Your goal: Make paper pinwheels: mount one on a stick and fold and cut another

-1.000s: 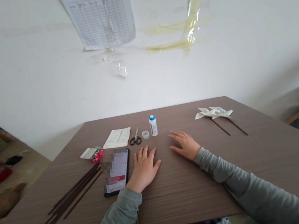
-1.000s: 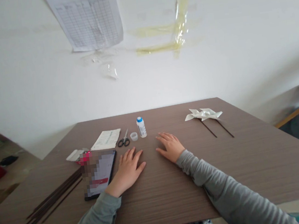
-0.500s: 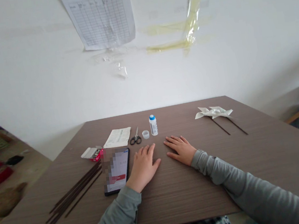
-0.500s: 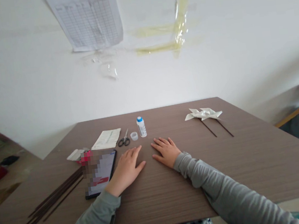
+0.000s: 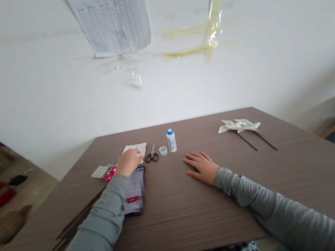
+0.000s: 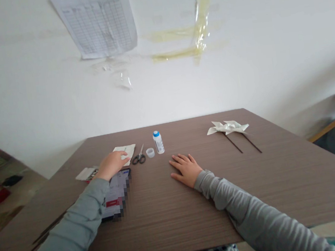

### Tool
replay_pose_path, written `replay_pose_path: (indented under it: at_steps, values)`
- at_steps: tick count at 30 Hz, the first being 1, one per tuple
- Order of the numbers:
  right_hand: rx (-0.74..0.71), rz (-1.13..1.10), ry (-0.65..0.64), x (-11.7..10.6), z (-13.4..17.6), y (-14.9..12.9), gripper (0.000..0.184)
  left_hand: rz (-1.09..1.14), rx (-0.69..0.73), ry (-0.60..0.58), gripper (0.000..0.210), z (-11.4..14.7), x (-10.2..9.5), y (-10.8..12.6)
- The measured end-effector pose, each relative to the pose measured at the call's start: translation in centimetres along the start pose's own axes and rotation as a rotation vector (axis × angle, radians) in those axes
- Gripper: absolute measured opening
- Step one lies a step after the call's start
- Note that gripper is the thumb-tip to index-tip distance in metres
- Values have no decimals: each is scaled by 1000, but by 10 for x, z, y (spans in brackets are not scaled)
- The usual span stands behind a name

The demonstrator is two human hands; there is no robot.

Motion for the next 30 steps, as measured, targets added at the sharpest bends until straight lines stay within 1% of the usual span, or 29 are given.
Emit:
replay_pose_path:
  at_steps: [6, 10, 15, 21, 26, 30]
  values:
    - [0, -1, 5, -3, 1, -1, 72, 1, -44, -41, 30, -6, 15, -8]
    - [12, 6, -7, -4, 2, -2, 73, 6, -61, -54, 29, -11, 19, -13]
    - [7, 8, -11, -4, 1, -3, 73, 21, -59, -71, 26, -16, 19, -17]
    - [14, 17, -19, -3, 1, -3, 74, 52, -53, -76, 25, -13, 18, -18]
    - [5, 17, -9, -2, 0, -3, 73, 73, -71, -47, 28, -8, 13, -16]
    - [4, 11, -5, -2, 1, -3, 72, 93, -92, 1, 30, -3, 8, -15]
Point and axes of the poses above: each hand's wrist, its own z-axis away from the middle knuckle, its own x-axis out of the palm, y = z × x, the point moved 2 cm from there along -z, towards the middle knuckle, and after that the axes turned 1 degree about -y, right-handed, at the moved point
